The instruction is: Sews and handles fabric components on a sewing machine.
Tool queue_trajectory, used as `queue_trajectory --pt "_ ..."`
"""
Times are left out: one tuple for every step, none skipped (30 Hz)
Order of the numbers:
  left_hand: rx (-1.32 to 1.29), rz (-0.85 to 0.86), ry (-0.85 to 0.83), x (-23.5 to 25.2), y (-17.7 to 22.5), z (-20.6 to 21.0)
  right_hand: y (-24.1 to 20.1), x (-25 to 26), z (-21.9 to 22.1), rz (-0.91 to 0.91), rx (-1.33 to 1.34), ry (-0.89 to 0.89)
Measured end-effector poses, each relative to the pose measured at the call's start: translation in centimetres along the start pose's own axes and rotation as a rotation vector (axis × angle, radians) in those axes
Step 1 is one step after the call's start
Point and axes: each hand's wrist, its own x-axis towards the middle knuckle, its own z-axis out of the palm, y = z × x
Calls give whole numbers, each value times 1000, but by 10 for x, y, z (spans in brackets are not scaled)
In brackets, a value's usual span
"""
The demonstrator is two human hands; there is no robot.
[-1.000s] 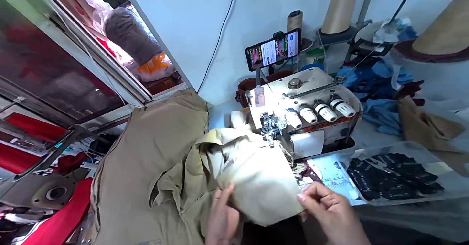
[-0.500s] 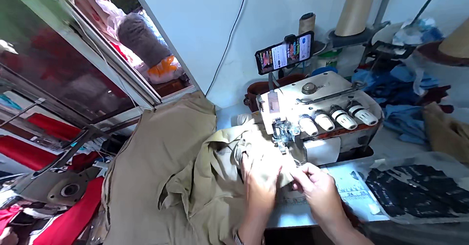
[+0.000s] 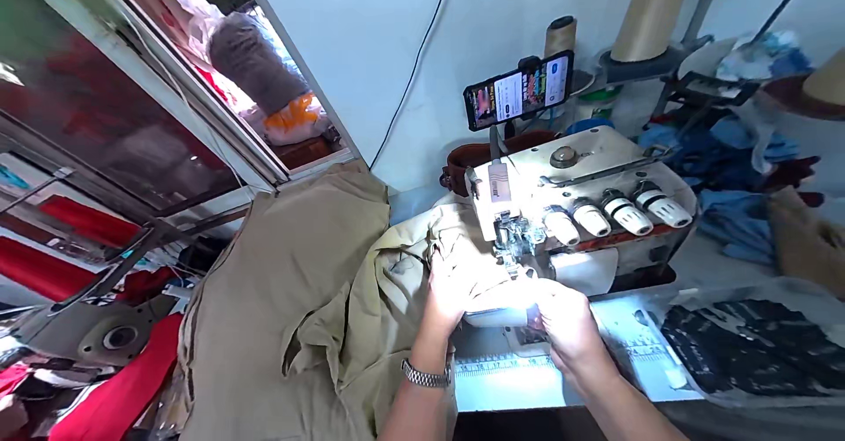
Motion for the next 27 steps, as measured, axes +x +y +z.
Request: queue_trajectory --pt "17 -3 8 4 2 0 3 -2 -1 -22 7 -2" --pt "31 2 25 7 2 0 6 -5 -2 -48 21 -5" --pt "54 11 45 9 2 0 9 -9 -4 -71 39 -11" --pt "74 31 69 11 0 -1 12 -14 -6 -81 62 -20" --pt "104 50 97 11 -1 -2 15 -20 -9 -88 75 -38" --pt "137 51 113 11 0 -4 19 -26 -11 -90 81 -63" --pt "168 40 120 10 -1 -7 23 -32 -14 -94 80 -98" --pt "192 43 141 10 -2 -10 27 -37 -17 -100 76 -136" --pt "204 42 164 9 -6 -11 32 -41 -20 -110 67 -176" --pt "209 40 181 8 -11 -13 37 -45 -23 -124 59 -214" --pt "198 39 194 6 -16 -14 40 -48 -24 -138 57 -241" --pt "189 23 195 2 -19 -16 43 -50 -26 -149 54 -268" --pt "186 13 191 -4 -22 -18 44 -52 -27 -156 44 -293" --pt "186 4 189 -10 -24 -20 45 -52 -27 -159 36 -316" --pt "194 -3 187 -17 -25 -21 45 -53 -26 -159 30 -332" --pt "214 -8 189 -24 -26 -21 45 -54 -25 -159 29 -346" --pt "241 -8 189 -32 -27 -21 45 -54 -24 -160 25 -354" --pt "282 -8 174 -41 -26 -21 46 -54 -23 -168 15 -363" --pt "333 -9 162 -50 -25 -20 46 -55 -21 -181 1 -368" --pt "387 -26 140 -60 -20 -19 46 -55 -20 -192 -16 -372" --pt "431 -47 119 -71 -15 -16 45 -56 -20 -194 -33 -369" --pt "466 -54 108 -82 -10 -12 42 -57 -19 -188 -55 -362" --pt "490 -40 101 -93 -7 -5 39 -58 -19 -177 -75 -357" --pt "498 -15 84 -104 -5 2 36 -60 -18 -155 -82 -358" --pt "490 9 44 -114 -4 10 32 -61 -18 -125 -68 -363" --pt "473 53 15 -122 -7 20 27 -61 -17 -90 -24 -373" --pt "456 103 -16 -129 -11 28 23 -60 -18 -42 46 -384"
